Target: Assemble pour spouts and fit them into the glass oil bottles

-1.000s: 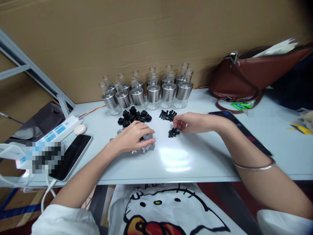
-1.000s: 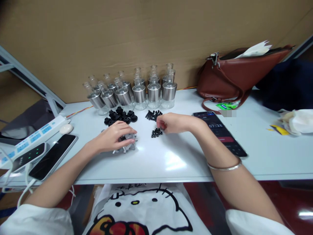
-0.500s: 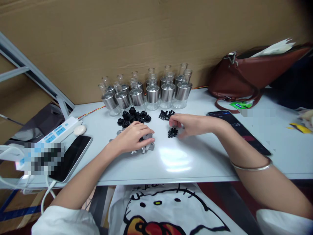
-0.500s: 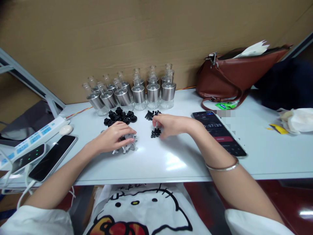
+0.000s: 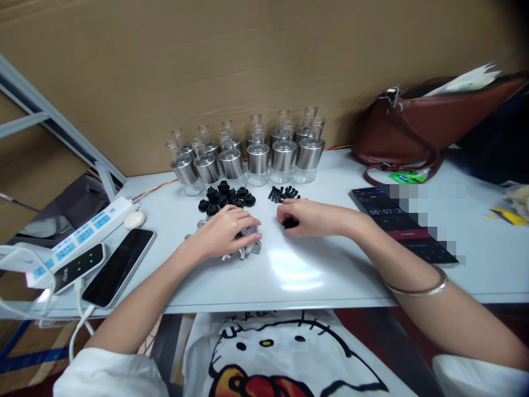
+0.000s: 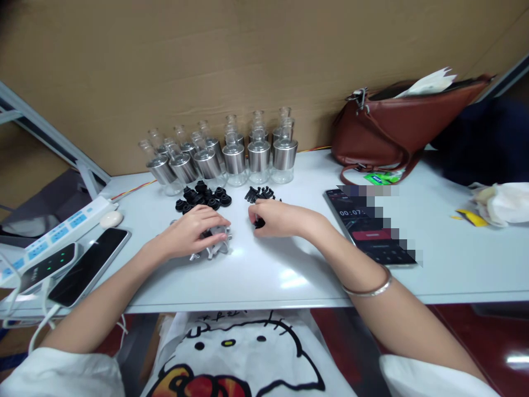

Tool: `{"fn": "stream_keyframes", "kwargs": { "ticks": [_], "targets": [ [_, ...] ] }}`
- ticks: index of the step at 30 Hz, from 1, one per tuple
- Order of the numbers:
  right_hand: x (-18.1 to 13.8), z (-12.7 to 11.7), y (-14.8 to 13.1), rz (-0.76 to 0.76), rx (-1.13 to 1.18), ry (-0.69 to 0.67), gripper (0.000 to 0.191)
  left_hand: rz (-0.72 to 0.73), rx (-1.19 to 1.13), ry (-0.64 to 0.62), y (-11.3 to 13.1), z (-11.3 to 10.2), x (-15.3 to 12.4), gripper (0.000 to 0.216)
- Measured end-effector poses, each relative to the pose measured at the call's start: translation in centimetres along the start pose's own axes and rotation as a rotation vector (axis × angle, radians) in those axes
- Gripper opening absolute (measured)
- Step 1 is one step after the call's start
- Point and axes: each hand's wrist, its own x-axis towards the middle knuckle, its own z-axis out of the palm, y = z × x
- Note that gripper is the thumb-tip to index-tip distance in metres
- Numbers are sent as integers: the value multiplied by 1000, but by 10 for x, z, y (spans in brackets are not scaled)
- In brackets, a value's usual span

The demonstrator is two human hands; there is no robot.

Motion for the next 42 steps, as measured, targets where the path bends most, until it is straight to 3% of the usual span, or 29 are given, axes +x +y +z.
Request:
{"fn": "stream_keyframes", "kwargs": {
  "ticks": [5, 13, 32, 38, 42],
  "targets": [
    [-1, 0, 1, 4, -11, -2, 18, 0, -6, 1, 1, -1, 0, 35],
    [-8, -9, 6, 63, 20, -63, 40, 1, -1, 3, 1, 0, 0, 34],
    [-6, -11, 5, 62, 37, -31, 36, 1, 1, 6, 2, -1, 0, 31],
    [-12, -14, -1, -35, 91, 78, 47, 16, 10, 62, 1, 0, -2, 35],
    [-9, -13, -6, -116, 112, 276, 38, 31, 28, 114, 0, 0, -3, 33]
  ]
}}
